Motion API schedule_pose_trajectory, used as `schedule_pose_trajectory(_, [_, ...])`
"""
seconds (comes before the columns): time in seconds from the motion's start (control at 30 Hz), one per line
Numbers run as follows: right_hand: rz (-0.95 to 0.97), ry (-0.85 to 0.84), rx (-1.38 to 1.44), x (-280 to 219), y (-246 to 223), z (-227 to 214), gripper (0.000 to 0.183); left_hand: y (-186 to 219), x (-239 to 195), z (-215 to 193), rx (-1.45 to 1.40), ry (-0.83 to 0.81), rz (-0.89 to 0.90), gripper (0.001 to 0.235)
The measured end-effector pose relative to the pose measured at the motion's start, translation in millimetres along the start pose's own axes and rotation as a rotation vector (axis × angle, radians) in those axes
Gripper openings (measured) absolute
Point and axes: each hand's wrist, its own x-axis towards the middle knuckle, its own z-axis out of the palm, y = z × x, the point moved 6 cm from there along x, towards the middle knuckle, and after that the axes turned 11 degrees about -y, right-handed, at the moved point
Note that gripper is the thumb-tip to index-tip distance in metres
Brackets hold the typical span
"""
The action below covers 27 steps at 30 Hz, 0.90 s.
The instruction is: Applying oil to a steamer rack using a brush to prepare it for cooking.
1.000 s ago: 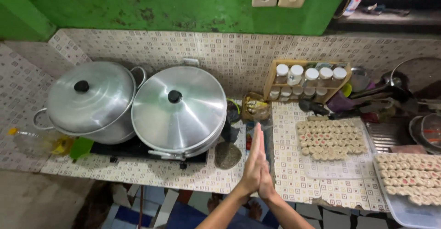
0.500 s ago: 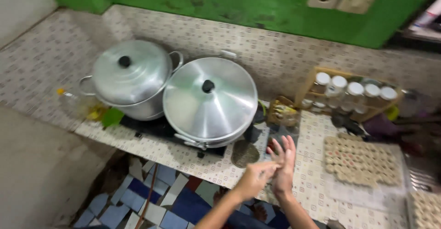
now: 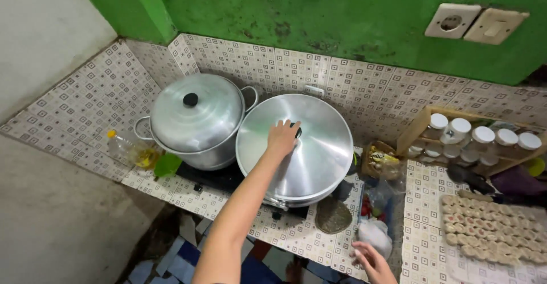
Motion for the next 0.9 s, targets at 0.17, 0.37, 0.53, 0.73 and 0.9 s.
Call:
schedule_pose_trajectory(0.17, [-0.051, 0.19, 0.251, 55, 111, -49, 0.033, 0, 64, 39, 0.231, 0.436, 0.126, 0.019])
schedule_pose_trajectory(0.37, [-0.219, 0.298, 0.283, 82, 210, -90, 0.029, 5, 74, 48, 0.301, 0.414, 0.232, 0.012])
schedule_pose_trajectory(0.53, [-0.063, 0.342, 0.264, 38, 194, -58, 0.028, 6, 76, 64, 0.246, 0.595, 0.304, 0.008])
schedule_pose_trajectory(0.73, [0.092, 0.256, 0.285, 11, 184, -35, 0.037, 16, 37, 13, 0.22, 0.621, 0.374, 0.009])
schedule_pose_trajectory(0.9, [0.193, 0.242, 0.232, 5, 198, -47, 0.037, 29, -25, -47, 0.23, 0.694, 0.391, 0.024])
